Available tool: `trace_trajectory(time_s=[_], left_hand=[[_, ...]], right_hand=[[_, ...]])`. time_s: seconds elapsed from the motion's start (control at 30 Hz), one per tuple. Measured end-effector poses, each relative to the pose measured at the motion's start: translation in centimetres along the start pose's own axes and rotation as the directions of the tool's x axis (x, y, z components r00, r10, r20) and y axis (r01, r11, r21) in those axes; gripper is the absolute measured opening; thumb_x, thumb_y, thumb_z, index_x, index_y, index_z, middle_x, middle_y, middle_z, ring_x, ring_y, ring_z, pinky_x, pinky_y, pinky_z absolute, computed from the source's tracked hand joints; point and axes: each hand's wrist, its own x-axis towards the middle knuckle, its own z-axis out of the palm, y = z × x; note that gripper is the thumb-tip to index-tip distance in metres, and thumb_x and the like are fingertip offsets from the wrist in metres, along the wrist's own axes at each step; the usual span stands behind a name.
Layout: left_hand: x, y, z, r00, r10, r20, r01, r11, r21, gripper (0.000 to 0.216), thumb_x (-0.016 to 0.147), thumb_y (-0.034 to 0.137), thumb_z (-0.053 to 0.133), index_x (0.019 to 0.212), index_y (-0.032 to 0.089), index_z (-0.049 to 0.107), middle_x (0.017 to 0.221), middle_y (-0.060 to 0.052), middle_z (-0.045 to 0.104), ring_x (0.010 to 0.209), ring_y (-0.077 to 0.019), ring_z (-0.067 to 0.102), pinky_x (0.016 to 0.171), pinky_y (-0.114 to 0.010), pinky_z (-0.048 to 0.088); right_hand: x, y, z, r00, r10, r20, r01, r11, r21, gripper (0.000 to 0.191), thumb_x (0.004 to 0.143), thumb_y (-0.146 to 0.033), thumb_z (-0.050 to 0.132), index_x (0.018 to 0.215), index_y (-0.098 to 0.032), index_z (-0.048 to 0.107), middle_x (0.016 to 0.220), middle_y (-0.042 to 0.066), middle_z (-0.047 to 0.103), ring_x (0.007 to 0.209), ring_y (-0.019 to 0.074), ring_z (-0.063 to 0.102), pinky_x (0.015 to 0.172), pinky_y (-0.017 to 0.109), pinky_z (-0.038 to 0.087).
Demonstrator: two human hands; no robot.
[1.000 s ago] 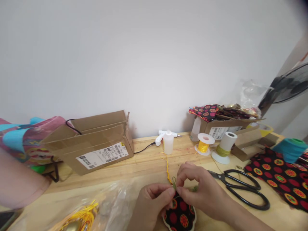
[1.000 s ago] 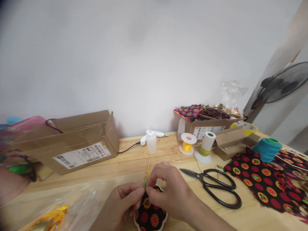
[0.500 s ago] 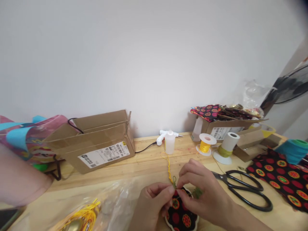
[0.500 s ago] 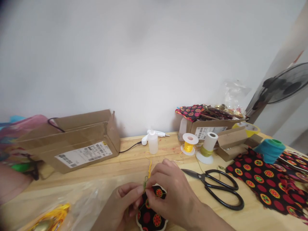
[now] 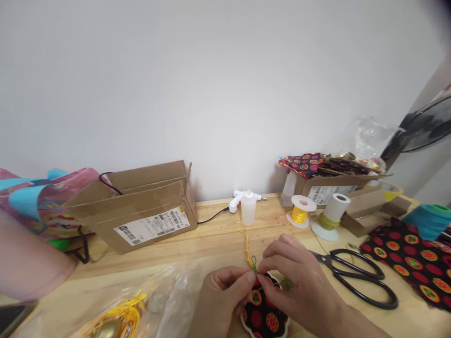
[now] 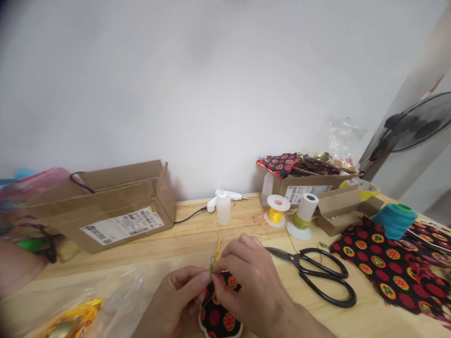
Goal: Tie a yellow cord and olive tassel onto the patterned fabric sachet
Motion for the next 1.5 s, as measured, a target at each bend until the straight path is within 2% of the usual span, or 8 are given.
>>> trace_trajectory(time_s=[0.13, 0.27, 0.5, 0.67, 0.73, 0.97, 1.23, 1.5], left_hand=[[-0.1, 0.1, 0.2, 0.999, -0.02, -0.029, 0.019, 1.0, -0.006, 0.023, 0.055, 0.033, 0.07, 0.05, 0.012, 0.063, 0.039, 0.005, 0.043, 0.041, -0.0055, 0.03, 0.044, -0.02, 0.019], [-0.1, 0.1, 0.5, 0.999, -0.015, -0.035, 0.015, 1.0, -0.012, 0.023, 0.056, 0.033, 0.069, 0.047, 0.012, 0.061, 0.038, 0.005, 0.042, 0.039, -0.0055, 0.031, 0.042, -0.02, 0.021], [-0.2, -0.1, 0.3, 0.999, -0.031, 0.019, 0.031, 0.999, -0.034, 0.026, 0.057, 0.031, 0.067, 0.042, 0.013, 0.055, 0.037, 0.004, 0.043, 0.037, -0.0051, 0.031, 0.041, -0.02, 0.019], [-0.2, -0.2, 0.3, 0.997, -0.064, 0.051, 0.068, 0.994, -0.086, 0.028, 0.057, 0.03, 0.066, 0.04, 0.013, 0.052, 0.036, 0.004, 0.042, 0.036, -0.0048, 0.03, 0.04, -0.021, 0.018], [-0.2, -0.2, 0.4, 0.994, -0.083, 0.072, 0.093, 0.986, -0.137, 0.028, 0.057, 0.029, 0.067, 0.039, 0.014, 0.051, 0.036, 0.004, 0.042, 0.035, -0.0046, 0.029, 0.039, -0.021, 0.018], [-0.2, -0.4, 0.2, 0.99, -0.111, 0.086, 0.128, 0.965, -0.23, 0.028, 0.057, 0.028, 0.067, 0.04, 0.013, 0.05, 0.037, 0.005, 0.041, 0.036, -0.004, 0.029, 0.037, -0.019, 0.017], [-0.1, 0.0, 0.3, 0.994, -0.098, 0.046, 0.106, 0.971, -0.215, 0.031, 0.052, 0.03, 0.07, 0.037, 0.013, 0.05, 0.036, 0.005, 0.04, 0.036, -0.0044, 0.03, 0.037, -0.018, 0.018], [0.1, -0.7, 0.3, 0.999, -0.035, 0.017, 0.038, 0.988, -0.148, 0.026, 0.057, 0.03, 0.069, 0.043, 0.011, 0.056, 0.036, 0.005, 0.043, 0.036, -0.0038, 0.032, 0.039, -0.017, 0.021]], right_hand=[[-0.1, 0.0, 0.2, 0.999, 0.048, -0.005, -0.048, 0.998, 0.048, 0.013, 0.065, -0.007, 0.051, 0.06, -0.018, 0.056, 0.059, 0.001, 0.055, 0.058, 0.0135, 0.047, 0.054, 0.026, 0.037], [-0.3, 0.3, 0.1, 0.963, 0.237, 0.126, -0.262, 0.934, 0.243, 0.014, 0.06, -0.003, 0.051, 0.057, -0.017, 0.052, 0.06, -0.001, 0.054, 0.06, 0.012, 0.049, 0.057, 0.023, 0.039], [-0.1, 0.9, 0.3, 0.815, 0.4, 0.42, -0.576, 0.645, 0.503, 0.008, 0.063, -0.01, 0.053, 0.056, -0.015, 0.053, 0.056, -0.003, 0.049, 0.053, 0.0085, 0.042, 0.05, 0.02, 0.033], [-0.5, 1.5, 0.7, 0.71, 0.404, 0.576, -0.704, 0.41, 0.58, 0.011, 0.064, -0.02, 0.057, 0.056, -0.014, 0.052, 0.05, -0.005, 0.043, 0.046, 0.0058, 0.031, 0.044, 0.019, 0.023], [-0.6, 1.6, 0.8, 0.69, 0.412, 0.594, -0.723, 0.381, 0.576, 0.013, 0.064, -0.023, 0.058, 0.057, -0.014, 0.052, 0.05, -0.006, 0.042, 0.046, 0.0057, 0.03, 0.043, 0.018, 0.023], [-0.1, 0.8, 0.2, 0.876, 0.356, 0.324, -0.472, 0.772, 0.425, 0.011, 0.062, -0.005, 0.053, 0.059, -0.016, 0.054, 0.06, -0.003, 0.052, 0.059, 0.0098, 0.048, 0.056, 0.021, 0.037], [-0.3, 0.2, 0.4, 0.942, 0.296, 0.156, -0.33, 0.902, 0.279, 0.014, 0.06, -0.004, 0.054, 0.061, -0.017, 0.052, 0.063, -0.001, 0.054, 0.063, 0.0126, 0.051, 0.059, 0.024, 0.041], [-0.3, 0.2, 0.7, 0.953, 0.278, 0.12, -0.3, 0.921, 0.249, 0.016, 0.058, -0.002, 0.05, 0.057, -0.017, 0.048, 0.06, -0.002, 0.051, 0.061, 0.0125, 0.049, 0.057, 0.024, 0.038]])
